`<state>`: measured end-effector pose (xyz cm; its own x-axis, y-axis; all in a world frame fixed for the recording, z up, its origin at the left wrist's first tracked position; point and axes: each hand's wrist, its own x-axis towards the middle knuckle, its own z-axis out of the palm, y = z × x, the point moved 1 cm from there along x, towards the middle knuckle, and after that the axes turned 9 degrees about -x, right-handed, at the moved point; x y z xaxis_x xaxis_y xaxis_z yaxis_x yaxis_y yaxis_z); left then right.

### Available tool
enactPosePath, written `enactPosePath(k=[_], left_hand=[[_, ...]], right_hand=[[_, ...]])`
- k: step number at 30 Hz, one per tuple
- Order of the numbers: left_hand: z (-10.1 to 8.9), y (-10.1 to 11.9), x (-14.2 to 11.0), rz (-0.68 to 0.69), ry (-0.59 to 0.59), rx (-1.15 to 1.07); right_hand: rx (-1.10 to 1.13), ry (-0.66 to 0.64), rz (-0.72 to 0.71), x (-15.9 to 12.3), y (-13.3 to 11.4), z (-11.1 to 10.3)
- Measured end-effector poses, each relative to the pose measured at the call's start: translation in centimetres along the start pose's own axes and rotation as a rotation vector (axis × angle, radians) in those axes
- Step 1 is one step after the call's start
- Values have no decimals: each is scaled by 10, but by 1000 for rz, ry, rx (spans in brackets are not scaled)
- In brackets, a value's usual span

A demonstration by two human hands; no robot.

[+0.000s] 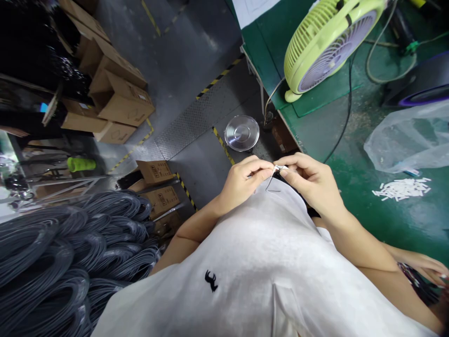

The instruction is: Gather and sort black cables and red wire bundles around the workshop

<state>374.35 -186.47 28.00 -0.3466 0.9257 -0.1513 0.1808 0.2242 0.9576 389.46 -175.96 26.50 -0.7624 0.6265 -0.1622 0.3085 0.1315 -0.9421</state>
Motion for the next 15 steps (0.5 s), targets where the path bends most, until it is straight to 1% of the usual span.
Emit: enactPosePath(k=[5,10,15], left_hand=[[2,-1,1,49,-29,-14],[4,-1,1,115,19,36],[5,-2,1,146,37,126]], right_hand=[[-55,71,-37,0,-2,-1],[-146,106,-99,-2,-5,-1],[-189,99,-118,-3,-2,0]])
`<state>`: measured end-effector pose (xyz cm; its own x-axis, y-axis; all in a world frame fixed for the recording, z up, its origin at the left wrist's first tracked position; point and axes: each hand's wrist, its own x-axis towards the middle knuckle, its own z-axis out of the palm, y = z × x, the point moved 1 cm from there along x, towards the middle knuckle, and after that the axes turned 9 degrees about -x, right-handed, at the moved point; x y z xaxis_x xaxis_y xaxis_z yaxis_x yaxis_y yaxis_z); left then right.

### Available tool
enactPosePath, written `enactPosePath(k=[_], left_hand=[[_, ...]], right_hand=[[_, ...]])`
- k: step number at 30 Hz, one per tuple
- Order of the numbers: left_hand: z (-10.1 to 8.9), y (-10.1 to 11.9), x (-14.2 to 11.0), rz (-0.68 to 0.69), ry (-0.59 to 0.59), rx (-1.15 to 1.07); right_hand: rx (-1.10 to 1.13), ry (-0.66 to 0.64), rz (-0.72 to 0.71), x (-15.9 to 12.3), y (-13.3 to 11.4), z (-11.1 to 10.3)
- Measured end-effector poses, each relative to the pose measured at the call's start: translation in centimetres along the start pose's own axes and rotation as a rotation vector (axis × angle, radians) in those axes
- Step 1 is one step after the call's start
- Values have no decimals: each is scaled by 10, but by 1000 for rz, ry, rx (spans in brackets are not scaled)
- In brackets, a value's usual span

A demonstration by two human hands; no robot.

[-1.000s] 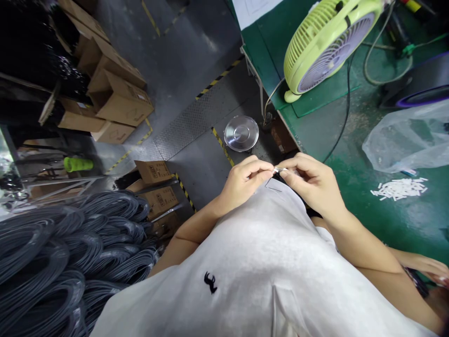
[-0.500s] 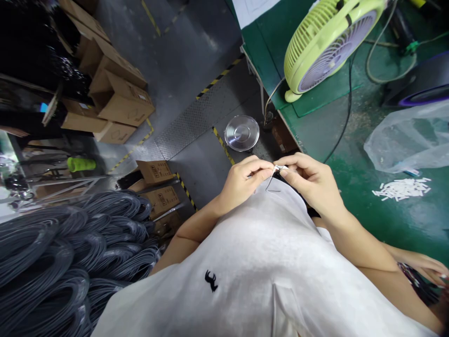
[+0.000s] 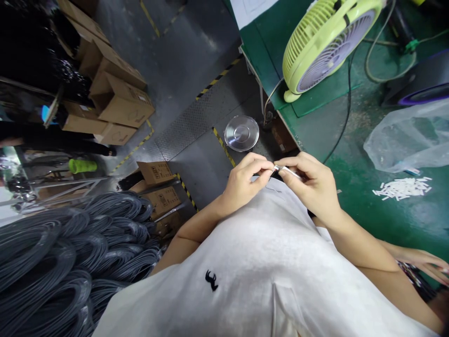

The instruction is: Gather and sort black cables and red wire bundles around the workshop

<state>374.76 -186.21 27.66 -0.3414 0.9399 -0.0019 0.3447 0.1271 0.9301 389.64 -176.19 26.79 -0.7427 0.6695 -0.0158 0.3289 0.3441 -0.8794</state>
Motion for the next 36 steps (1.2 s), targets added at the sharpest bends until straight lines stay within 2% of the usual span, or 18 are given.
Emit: enactPosePath(k=[4,8,17,22,26,31,36], left_hand=[[2,-3,-1,54,8,63],[4,-6,-2,19,-9,59],[8,-9,-2,-4,34,-50],[7,-10,-1,-77,6,-87],[7,-8,1,-159,-20,-212],[7,-8,5,-312,-89,-395],[17,-15,1,-405,-43,-599]], right_hand=[[9,-2,-2,-1,1,2],[21,5,26,-2,1,3],[36,31,35,-3,0,5],[-66,90,-8,-3,2,7],[-130,140,-43,-3,4,8],[-70,100,-27,2,8,7],[-24,52,-49,8,14,13]])
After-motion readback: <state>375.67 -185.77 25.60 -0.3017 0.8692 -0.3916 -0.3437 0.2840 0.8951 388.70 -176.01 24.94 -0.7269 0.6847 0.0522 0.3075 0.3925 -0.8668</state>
